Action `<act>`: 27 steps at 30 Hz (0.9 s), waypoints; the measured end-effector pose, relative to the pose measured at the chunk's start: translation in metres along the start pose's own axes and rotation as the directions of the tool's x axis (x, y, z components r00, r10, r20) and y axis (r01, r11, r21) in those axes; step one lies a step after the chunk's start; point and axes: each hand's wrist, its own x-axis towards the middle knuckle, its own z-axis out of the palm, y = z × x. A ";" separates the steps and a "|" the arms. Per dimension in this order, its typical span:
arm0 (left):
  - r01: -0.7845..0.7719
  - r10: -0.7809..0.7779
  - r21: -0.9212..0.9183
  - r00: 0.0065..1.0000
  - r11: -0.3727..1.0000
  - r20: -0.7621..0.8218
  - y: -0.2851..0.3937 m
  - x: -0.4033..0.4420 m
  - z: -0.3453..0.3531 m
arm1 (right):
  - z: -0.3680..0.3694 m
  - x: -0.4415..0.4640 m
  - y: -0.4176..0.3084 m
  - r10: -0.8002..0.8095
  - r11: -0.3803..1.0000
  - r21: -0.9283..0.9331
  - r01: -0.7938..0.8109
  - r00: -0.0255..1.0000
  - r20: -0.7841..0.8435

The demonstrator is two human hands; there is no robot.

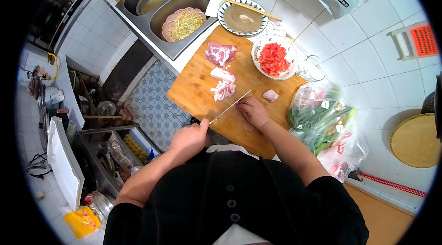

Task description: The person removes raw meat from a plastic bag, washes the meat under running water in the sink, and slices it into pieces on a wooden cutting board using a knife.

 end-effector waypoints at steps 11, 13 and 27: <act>0.064 -0.045 -0.123 0.987 0.990 0.157 0.018 0.056 0.012 | 0.009 -0.006 0.001 0.025 0.997 -0.070 -0.028 0.999 -0.039; 0.080 -0.064 -0.089 0.983 0.993 0.172 0.034 0.081 0.005 | 0.008 -0.003 0.003 0.021 0.995 -0.097 -0.025 0.999 -0.042; 0.118 -0.118 -0.046 0.993 0.992 -0.001 0.000 0.016 0.011 | -0.003 -0.003 -0.005 0.097 0.993 0.076 -0.086 0.985 -0.143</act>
